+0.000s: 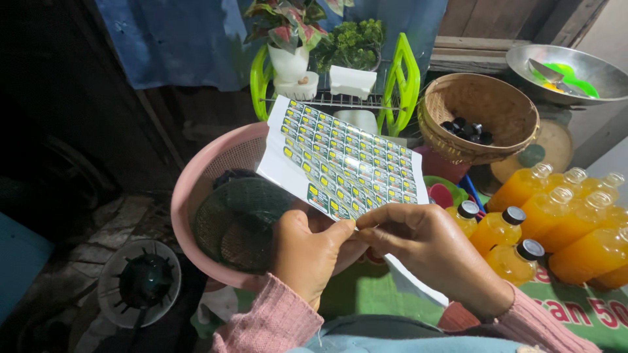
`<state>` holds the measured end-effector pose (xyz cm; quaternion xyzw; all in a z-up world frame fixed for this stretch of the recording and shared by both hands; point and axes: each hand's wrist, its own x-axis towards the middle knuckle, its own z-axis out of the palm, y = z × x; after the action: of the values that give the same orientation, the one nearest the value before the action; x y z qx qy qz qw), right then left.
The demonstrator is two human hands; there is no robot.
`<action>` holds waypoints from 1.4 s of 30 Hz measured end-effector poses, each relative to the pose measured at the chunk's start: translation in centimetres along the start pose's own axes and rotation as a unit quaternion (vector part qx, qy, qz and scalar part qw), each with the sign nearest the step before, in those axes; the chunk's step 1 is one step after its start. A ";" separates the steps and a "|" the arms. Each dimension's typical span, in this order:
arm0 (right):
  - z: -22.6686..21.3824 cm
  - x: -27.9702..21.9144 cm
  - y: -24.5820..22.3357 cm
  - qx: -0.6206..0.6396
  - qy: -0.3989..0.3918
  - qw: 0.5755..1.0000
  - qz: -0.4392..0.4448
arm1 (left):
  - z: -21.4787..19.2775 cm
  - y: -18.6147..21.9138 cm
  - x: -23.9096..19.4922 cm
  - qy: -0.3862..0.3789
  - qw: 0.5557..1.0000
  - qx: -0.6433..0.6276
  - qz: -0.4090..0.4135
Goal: The person caps bottles filled with orange liquid, then peels a label from a sheet and applies it to a bottle. The person repeats this process for several bottles, placing each labeled bottle back on the table.
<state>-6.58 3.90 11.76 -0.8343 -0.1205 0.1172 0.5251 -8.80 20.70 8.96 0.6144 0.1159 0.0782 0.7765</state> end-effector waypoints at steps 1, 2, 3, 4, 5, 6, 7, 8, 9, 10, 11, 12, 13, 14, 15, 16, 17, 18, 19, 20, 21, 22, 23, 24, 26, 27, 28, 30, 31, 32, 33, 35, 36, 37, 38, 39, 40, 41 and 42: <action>-0.1 0.0 0.0 -0.003 0.004 1.000 0.007 | 0.0 -0.1 0.0 0.001 1.000 0.014 0.005; -0.1 -0.1 0.0 -0.007 0.007 1.000 0.014 | -0.1 -0.1 -0.1 0.003 1.000 0.028 0.011; -0.1 -0.2 0.0 -0.010 0.010 1.000 0.020 | -0.1 -0.2 -0.1 0.004 0.999 0.042 0.017; -0.1 -0.2 -0.1 -0.005 0.006 1.000 0.012 | -0.1 -0.2 0.0 -0.001 0.999 0.035 0.025; -0.1 -0.1 -0.2 0.000 0.003 1.000 0.004 | 0.0 -0.2 0.0 -0.006 0.999 0.027 0.033; -0.2 -0.1 -0.3 0.004 -0.001 1.000 -0.004 | 0.0 -0.3 0.1 -0.010 0.999 0.020 0.042; -0.2 -0.2 -0.4 0.004 -0.004 1.000 -0.003 | -0.1 -0.3 0.1 -0.003 0.998 0.043 0.046; -0.2 -0.2 -0.6 0.004 -0.009 1.000 -0.003 | -0.1 -0.3 0.1 0.005 0.996 0.067 0.051; -0.3 -0.3 -0.7 0.004 -0.013 1.000 -0.002 | -0.2 -0.4 0.1 0.012 0.994 0.091 0.056; -0.3 -0.3 -0.8 -0.012 -0.010 1.000 -0.003 | -0.2 -0.4 0.1 0.010 0.994 0.088 0.065; -0.2 -0.4 -0.9 -0.027 -0.008 1.000 -0.004 | -0.2 -0.5 0.2 0.007 0.994 0.085 0.074; -0.2 -0.4 -1.0 -0.043 -0.006 0.999 -0.005 | -0.1 -0.5 0.2 0.005 0.993 0.082 0.083; -0.2 -0.4 -1.1 -0.043 -0.005 0.999 -0.006 | -0.2 -0.5 0.2 0.008 0.991 0.096 0.091; -0.1 -0.4 -1.2 -0.044 -0.005 0.999 -0.007 | -0.2 -0.5 0.1 0.011 0.989 0.109 0.099; -0.1 -0.4 -1.2 -0.044 -0.005 0.999 -0.008 | -0.2 -0.4 0.1 0.015 0.987 0.122 0.107; -0.1 -0.4 -1.2 -0.045 -0.003 0.999 -0.009 | -0.2 -0.4 -0.1 0.017 0.986 0.131 0.105; 0.0 -0.4 -1.1 -0.046 -0.002 0.999 -0.011 | -0.3 -0.4 -0.2 0.020 0.985 0.141 0.103; 0.0 -0.3 -1.1 -0.047 0.000 0.999 -0.012 | -0.2 -0.3 -0.2 0.023 0.983 0.150 0.101; 0.0 -0.3 -1.0 -0.046 0.000 0.999 -0.018 | -0.2 -0.3 -0.3 0.028 0.980 0.163 0.107; 0.0 -0.3 -0.9 -0.045 0.000 0.999 -0.023 | -0.2 -0.2 -0.3 0.032 0.977 0.175 0.113; 0.0 -0.3 -0.9 -0.044 -0.001 0.999 -0.028 | -0.2 -0.2 -0.3 0.037 0.974 0.188 0.119; 0.0 -0.3 -0.8 -0.045 0.000 0.999 -0.027 | -0.2 -0.1 -0.4 0.036 0.975 0.188 0.112; 0.1 -0.3 -0.6 -0.047 0.001 0.999 -0.025 | -0.2 -0.1 -0.3 0.036 0.976 0.188 0.104; 0.1 -0.3 -0.5 -0.049 0.002 0.999 -0.024 | -0.2 -0.1 -0.3 0.036 0.977 0.188 0.097; 0.1 -0.2 -0.3 -0.032 0.001 0.999 -0.028 | -0.2 -0.1 -0.5 0.024 0.979 0.174 0.105; 0.1 -0.2 -0.2 -0.023 0.001 0.999 -0.029 | -0.2 -0.1 -0.5 0.018 0.980 0.167 0.109; 0.0 -0.1 -0.1 -0.027 0.008 0.999 -0.023 | -0.1 0.0 -0.5 0.027 0.976 0.193 0.099; -0.1 -0.1 0.1 -0.034 0.021 0.999 -0.010 | 0.0 0.0 -0.4 0.043 0.966 0.243 0.080; -0.2 0.0 0.3 -0.035 0.022 0.999 -0.017 | 0.1 0.0 -0.4 0.048 0.964 0.251 0.079; -0.3 0.0 0.3 -0.035 0.023 0.999 -0.025 | 0.3 0.0 -0.4 0.053 0.961 0.259 0.078; -0.4 0.0 0.4 -0.036 0.023 0.999 -0.033 | 0.4 0.0 -0.4 0.058 0.959 0.267 0.077; -0.5 0.1 0.4 -0.025 0.009 0.998 -0.049 | 0.4 0.1 -0.3 0.037 0.972 0.203 0.112; -0.6 0.1 0.3 -0.020 0.003 0.998 -0.058 | 0.5 0.1 -0.2 0.027 0.976 0.171 0.130; -0.7 0.1 0.2 -0.022 0.004 0.999 -0.043 | 0.5 0.2 -0.2 0.017 0.981 0.153 0.118; -0.7 0.1 0.1 -0.023 0.006 0.999 -0.028 | 0.6 0.2 -0.3 0.007 0.985 0.135 0.107; -0.8 0.1 0.0 -0.024 0.008 1.000 -0.014 | 0.6 0.3 -0.2 -0.003 0.989 0.118 0.095; -0.8 0.2 -0.2 -0.022 0.005 1.000 -0.011 | 0.7 0.5 -0.2 0.003 0.984 0.148 0.101; -0.9 0.2 -0.3 -0.019 0.002 1.000 -0.008 | 0.7 0.6 -0.2 0.010 0.978 0.179 0.107; -0.9 0.3 -0.4 -0.017 -0.002 1.000 -0.006 | 0.7 0.7 -0.2 0.018 0.971 0.209 0.112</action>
<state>-6.08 3.42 12.49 -0.8421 -0.1281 0.1134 0.5114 -8.82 20.20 9.82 0.7708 0.0736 0.1497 0.6148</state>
